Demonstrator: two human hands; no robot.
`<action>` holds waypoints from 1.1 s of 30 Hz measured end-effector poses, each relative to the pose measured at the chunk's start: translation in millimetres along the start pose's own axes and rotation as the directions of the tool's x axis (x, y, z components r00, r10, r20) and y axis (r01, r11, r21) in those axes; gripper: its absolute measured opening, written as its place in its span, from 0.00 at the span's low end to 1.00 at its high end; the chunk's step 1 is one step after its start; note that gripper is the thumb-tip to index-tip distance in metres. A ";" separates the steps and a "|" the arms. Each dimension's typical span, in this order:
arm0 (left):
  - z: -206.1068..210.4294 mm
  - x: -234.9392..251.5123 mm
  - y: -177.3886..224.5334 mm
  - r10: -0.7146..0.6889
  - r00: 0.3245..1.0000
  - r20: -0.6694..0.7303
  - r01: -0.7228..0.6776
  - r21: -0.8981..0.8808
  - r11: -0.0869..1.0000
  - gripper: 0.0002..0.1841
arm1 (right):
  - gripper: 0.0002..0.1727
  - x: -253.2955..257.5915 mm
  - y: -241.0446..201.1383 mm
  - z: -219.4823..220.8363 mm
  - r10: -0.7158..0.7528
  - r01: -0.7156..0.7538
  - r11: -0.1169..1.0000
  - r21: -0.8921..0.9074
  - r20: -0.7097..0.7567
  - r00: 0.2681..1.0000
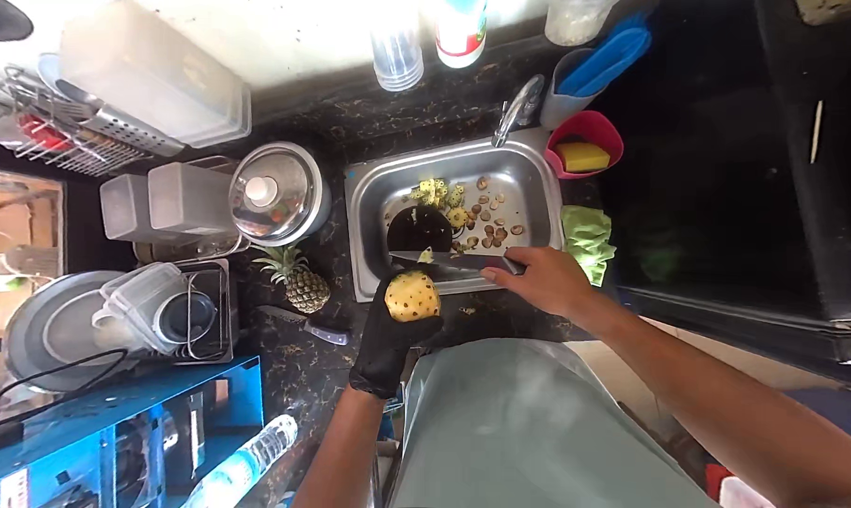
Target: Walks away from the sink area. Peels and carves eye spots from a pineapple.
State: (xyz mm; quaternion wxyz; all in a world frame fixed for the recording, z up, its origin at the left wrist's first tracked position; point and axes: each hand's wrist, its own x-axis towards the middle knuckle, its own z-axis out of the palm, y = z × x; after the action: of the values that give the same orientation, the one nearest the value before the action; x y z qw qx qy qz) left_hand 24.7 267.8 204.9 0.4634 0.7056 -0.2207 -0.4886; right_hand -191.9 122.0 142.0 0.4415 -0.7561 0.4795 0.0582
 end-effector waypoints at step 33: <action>-15.5 0.0 -42.9 0.128 0.989 0.069 -0.105 -0.271 0.957 0.46 | 0.45 20.9 42.2 20.7 0.148 -0.153 0.987 0.050 0.086 0.985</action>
State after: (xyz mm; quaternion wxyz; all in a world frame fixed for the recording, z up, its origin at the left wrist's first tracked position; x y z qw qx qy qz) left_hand 32.5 294.9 169.0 0.5723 0.6010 -0.2138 -0.5154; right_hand -206.6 116.6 93.0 0.4761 -0.7020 0.5184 0.1088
